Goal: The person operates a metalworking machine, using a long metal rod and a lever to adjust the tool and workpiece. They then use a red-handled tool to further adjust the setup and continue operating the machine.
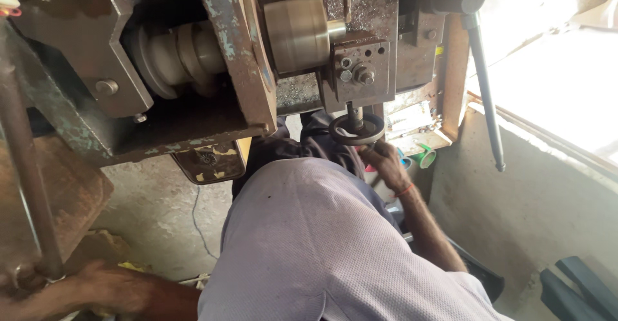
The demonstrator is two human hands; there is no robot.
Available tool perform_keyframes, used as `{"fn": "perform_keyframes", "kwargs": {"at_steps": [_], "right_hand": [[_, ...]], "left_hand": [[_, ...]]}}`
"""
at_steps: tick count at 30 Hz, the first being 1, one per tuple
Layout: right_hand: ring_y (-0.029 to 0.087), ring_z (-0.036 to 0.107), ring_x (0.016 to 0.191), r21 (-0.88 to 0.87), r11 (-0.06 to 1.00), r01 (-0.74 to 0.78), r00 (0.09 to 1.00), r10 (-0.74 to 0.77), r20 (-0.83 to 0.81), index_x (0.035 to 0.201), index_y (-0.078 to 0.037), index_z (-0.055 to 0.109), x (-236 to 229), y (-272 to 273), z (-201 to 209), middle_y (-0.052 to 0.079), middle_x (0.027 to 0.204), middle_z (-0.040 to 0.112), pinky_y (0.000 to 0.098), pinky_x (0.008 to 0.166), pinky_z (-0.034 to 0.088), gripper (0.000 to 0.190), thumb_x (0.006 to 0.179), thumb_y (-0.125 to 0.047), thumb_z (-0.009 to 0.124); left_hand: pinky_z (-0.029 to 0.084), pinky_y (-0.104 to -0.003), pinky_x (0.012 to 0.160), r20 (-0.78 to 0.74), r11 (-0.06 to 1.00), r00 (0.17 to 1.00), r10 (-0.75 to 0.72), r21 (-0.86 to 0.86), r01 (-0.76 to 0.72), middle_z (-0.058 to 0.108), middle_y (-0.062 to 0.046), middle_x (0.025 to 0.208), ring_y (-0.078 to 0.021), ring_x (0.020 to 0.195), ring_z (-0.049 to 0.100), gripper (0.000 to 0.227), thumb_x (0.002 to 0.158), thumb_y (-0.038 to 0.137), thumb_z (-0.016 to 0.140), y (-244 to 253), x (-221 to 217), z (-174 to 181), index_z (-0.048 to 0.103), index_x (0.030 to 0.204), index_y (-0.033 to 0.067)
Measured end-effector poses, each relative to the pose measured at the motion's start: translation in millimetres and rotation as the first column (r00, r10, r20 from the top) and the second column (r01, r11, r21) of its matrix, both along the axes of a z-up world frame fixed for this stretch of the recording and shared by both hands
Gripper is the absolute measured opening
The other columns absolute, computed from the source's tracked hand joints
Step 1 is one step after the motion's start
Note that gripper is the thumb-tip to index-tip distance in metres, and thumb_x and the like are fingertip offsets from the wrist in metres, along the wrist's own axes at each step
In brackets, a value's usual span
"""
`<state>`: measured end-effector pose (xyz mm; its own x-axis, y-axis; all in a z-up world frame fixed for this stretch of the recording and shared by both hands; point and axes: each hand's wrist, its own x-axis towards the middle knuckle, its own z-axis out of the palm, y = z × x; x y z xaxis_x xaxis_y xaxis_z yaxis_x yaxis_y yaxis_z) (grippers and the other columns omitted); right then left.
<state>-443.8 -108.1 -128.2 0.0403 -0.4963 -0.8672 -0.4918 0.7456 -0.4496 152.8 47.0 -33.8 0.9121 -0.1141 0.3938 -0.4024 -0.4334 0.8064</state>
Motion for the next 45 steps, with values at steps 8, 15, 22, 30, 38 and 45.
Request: {"fn": "perform_keyframes", "kwargs": {"at_steps": [8, 15, 22, 30, 38, 45], "right_hand": [[0.021, 0.067, 0.073, 0.059, 0.979, 0.196, 0.977, -0.190, -0.097, 0.118, -0.003, 0.071, -17.5, -14.4, -34.5, 0.013, 0.084, 0.071, 0.0397, 0.064, 0.054, 0.032, 0.097, -0.021, 0.055], [0.016, 0.066, 0.094, -0.506, 0.851, -0.143, 0.985, 0.173, 0.012, 0.115, 0.000, 0.070, 31.7, 39.1, -103.3, 0.011, 0.102, 0.072, 0.0356, 0.081, 0.056, 0.027, 0.092, -0.014, 0.068], [0.009, 0.064, 0.078, 0.048, 0.965, 0.256, 0.958, -0.260, 0.124, 0.109, -0.002, 0.074, 57.4, 15.5, 1.4, 0.003, 0.086, 0.074, 0.0290, 0.075, 0.052, 0.024, 0.091, -0.017, 0.067], [0.010, 0.047, 0.061, -0.247, 0.814, 0.525, 0.846, -0.530, 0.053, 0.091, 0.002, 0.072, 62.5, 23.9, -0.5, 0.003, 0.068, 0.060, 0.0259, 0.056, 0.035, 0.063, 0.110, -0.050, 0.041], [0.007, 0.053, 0.060, -0.343, 0.652, 0.676, 0.703, -0.710, 0.034, 0.088, -0.003, 0.067, 64.9, 19.8, -15.7, 0.003, 0.070, 0.065, 0.0236, 0.052, 0.038, 0.068, 0.107, -0.060, 0.034], [0.007, 0.046, 0.050, -0.383, 0.672, 0.634, 0.696, -0.712, -0.095, 0.078, -0.004, 0.066, 55.8, 17.3, -24.3, 0.000, 0.061, 0.058, 0.0252, 0.043, 0.034, 0.075, 0.105, -0.064, 0.032]], "left_hand": [[0.063, -0.028, 0.069, -0.016, 1.000, 1.000, -0.026, 0.009, 0.026, 0.067, -0.010, 0.090, -0.0169, 0.079, 0.069, 0.051, 0.100, 0.040, 0.051, 0.3, 6.9, -2.8, 0.064, 0.114, -0.0072], [0.063, -0.027, 0.067, -0.025, 0.999, 0.999, -0.044, 0.006, 0.044, 0.067, -0.009, 0.088, -0.0167, 0.076, 0.070, 0.051, 0.100, 0.039, 0.051, -2.0, 11.7, -0.3, 0.064, 0.114, -0.0080], [0.054, -0.027, 0.062, -0.069, 1.000, 0.998, 0.006, -0.009, -0.007, 0.060, -0.005, 0.084, -0.0154, 0.071, 0.063, 0.041, 0.099, 0.037, 0.058, -27.8, -5.2, 12.8, 0.064, 0.117, 0.0010], [0.055, -0.032, 0.071, -0.054, 0.997, 0.997, -0.048, 0.051, 0.051, 0.056, -0.004, 0.083, -0.0161, 0.074, 0.058, 0.040, 0.103, 0.045, 0.055, -29.2, -13.0, 15.6, 0.061, 0.092, 0.0067], [0.054, -0.032, 0.074, -0.013, 0.995, 0.999, -0.034, 0.093, 0.036, 0.057, -0.004, 0.083, -0.0160, 0.075, 0.057, 0.044, 0.103, 0.046, 0.055, -21.7, -11.4, 12.0, 0.064, 0.091, 0.0055], [0.063, -0.029, 0.064, 0.024, 0.997, 1.000, -0.010, 0.072, 0.008, 0.068, -0.007, 0.087, -0.0151, 0.075, 0.070, 0.049, 0.096, 0.046, 0.055, -16.8, -0.6, 6.5, 0.066, 0.104, -0.0010]]}}
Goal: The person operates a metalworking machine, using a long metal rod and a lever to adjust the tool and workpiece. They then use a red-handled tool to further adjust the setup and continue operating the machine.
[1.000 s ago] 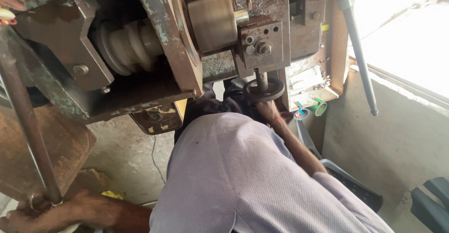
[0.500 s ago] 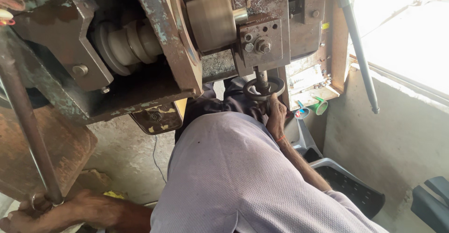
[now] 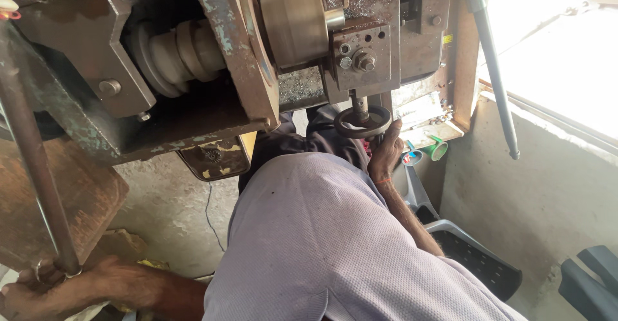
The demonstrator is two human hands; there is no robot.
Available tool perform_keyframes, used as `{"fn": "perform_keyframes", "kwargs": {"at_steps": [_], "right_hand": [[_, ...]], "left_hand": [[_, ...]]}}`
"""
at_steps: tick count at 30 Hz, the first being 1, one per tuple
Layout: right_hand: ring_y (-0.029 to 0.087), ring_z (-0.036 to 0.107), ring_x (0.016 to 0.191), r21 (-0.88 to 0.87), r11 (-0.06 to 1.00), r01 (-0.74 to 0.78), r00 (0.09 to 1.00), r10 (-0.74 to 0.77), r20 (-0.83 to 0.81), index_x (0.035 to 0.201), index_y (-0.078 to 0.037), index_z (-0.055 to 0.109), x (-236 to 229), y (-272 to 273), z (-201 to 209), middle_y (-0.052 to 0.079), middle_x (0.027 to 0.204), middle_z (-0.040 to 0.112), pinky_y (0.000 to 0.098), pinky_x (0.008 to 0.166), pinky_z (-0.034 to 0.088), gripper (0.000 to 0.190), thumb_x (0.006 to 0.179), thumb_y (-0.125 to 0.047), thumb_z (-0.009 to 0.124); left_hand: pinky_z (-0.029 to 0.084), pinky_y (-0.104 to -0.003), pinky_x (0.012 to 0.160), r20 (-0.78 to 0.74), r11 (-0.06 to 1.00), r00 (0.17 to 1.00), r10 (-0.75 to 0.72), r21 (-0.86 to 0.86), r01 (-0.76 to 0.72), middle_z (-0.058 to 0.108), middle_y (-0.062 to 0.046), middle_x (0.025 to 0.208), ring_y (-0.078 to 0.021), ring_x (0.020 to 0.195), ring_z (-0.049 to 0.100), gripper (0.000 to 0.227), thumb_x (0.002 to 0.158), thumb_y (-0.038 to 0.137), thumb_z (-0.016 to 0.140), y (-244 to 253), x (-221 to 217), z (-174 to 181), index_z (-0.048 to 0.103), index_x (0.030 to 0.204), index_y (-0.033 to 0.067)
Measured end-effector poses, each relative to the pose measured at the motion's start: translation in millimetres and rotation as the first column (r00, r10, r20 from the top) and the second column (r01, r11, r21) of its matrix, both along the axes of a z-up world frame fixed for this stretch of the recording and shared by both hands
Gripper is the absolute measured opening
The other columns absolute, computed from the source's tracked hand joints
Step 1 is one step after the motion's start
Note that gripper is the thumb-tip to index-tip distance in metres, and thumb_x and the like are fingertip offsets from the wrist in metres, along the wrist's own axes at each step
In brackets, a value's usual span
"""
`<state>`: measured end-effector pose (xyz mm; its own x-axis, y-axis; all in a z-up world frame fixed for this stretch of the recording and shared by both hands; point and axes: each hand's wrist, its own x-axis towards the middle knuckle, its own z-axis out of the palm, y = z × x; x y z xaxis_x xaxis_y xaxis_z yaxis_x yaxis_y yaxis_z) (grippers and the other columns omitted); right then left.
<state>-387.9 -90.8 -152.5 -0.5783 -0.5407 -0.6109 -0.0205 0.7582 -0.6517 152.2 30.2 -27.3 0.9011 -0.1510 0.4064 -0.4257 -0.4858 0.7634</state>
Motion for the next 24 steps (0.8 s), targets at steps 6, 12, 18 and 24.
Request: {"fn": "perform_keyframes", "kwargs": {"at_steps": [6, 12, 18, 24], "right_hand": [[0.006, 0.044, 0.053, -0.020, 0.996, 0.092, 0.995, -0.091, 0.036, 0.079, -0.004, 0.063, -10.2, 4.0, -13.9, -0.001, 0.065, 0.055, 0.0252, 0.046, 0.034, 0.073, 0.105, -0.066, 0.037], [0.006, 0.045, 0.054, 0.002, 0.995, 0.102, 0.995, -0.102, 0.008, 0.079, -0.004, 0.062, -15.8, 3.1, -20.5, -0.002, 0.066, 0.055, 0.0250, 0.046, 0.036, 0.074, 0.104, -0.069, 0.036], [0.006, 0.045, 0.052, 0.012, 0.999, 0.053, 0.998, -0.054, 0.016, 0.088, 0.000, 0.073, -10.0, -11.0, -3.8, -0.001, 0.065, 0.059, 0.0247, 0.044, 0.035, 0.084, 0.101, -0.071, 0.030], [0.008, 0.047, 0.050, 0.066, 0.998, 0.004, 1.000, -0.002, -0.027, 0.084, 0.002, 0.072, -17.1, -13.2, -8.3, 0.001, 0.061, 0.058, 0.0257, 0.044, 0.036, 0.092, 0.100, -0.075, 0.025]], "left_hand": [[0.068, -0.031, 0.065, 0.028, 0.995, 0.998, -0.052, -0.088, 0.054, 0.070, -0.013, 0.090, -0.0186, 0.071, 0.074, 0.052, 0.098, 0.046, 0.054, 40.8, 36.1, -28.2, 0.065, 0.104, -0.0051], [0.068, -0.033, 0.064, 0.013, 0.990, 0.999, -0.038, -0.138, 0.039, 0.069, -0.015, 0.089, -0.0199, 0.069, 0.075, 0.059, 0.102, 0.048, 0.049, 66.2, 51.5, -40.2, 0.063, 0.104, -0.0089], [0.072, -0.033, 0.069, 0.018, 0.986, 0.999, -0.047, -0.156, 0.050, 0.069, -0.016, 0.092, -0.0201, 0.070, 0.076, 0.058, 0.102, 0.049, 0.048, 52.7, 36.5, -32.8, 0.062, 0.107, -0.0071], [0.069, -0.037, 0.066, 0.073, 0.995, 0.995, -0.074, -0.069, 0.079, 0.068, -0.014, 0.092, -0.0219, 0.072, 0.075, 0.050, 0.099, 0.045, 0.051, 33.7, 29.2, -25.8, 0.062, 0.104, -0.0039]]}}
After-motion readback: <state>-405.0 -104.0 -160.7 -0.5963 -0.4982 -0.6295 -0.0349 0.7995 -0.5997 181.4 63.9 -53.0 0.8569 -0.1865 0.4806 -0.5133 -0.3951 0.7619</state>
